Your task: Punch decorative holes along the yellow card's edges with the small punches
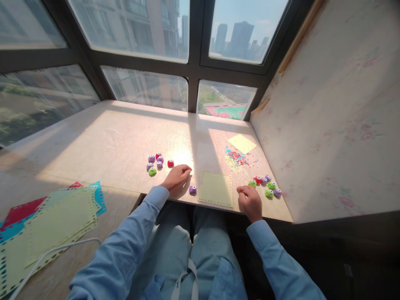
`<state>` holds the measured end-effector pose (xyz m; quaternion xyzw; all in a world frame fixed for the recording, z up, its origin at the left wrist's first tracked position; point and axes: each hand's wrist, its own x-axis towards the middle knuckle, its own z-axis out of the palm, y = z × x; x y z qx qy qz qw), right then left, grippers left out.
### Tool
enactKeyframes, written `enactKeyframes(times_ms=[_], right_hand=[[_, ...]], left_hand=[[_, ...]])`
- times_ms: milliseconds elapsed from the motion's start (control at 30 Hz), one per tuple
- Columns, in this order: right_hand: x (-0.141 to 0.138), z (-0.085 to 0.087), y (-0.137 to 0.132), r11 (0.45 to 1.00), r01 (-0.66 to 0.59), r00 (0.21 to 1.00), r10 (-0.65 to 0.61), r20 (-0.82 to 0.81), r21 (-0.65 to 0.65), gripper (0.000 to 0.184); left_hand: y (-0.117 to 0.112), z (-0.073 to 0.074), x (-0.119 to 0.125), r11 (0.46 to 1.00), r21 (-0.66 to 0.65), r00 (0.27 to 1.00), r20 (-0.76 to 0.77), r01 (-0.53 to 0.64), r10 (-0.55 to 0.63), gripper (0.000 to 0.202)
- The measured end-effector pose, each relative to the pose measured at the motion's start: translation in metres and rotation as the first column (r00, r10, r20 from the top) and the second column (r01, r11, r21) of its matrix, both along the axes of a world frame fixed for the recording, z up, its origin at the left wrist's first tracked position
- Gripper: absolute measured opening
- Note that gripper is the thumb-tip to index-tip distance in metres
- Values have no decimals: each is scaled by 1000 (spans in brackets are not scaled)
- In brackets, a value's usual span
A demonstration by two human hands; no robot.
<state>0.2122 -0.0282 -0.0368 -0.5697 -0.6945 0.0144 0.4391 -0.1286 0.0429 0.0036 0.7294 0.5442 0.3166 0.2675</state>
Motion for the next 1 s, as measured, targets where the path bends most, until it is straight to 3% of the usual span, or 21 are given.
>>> enactKeyframes(times_ms=[133, 267, 667, 1000], right_hand=[[1, -1, 0, 1000, -2, 1000, 2, -1, 0, 21], [2, -3, 1, 1000, -1, 1000, 1, 2, 5, 21], [0, 0, 0, 1000, 4, 1000, -4, 4, -16, 20], [-2, 4, -3, 1000, 1, 1000, -1, 12, -30, 21]], left_hand=[[-5, 2, -7, 982, 82, 983, -81, 173, -166, 22], [1, 3, -7, 974, 103, 973, -132, 202, -187, 31], [25, -7, 5, 988, 118, 980, -184, 97, -74, 29], [41, -11, 14, 977, 190, 950, -275, -99, 150, 30]])
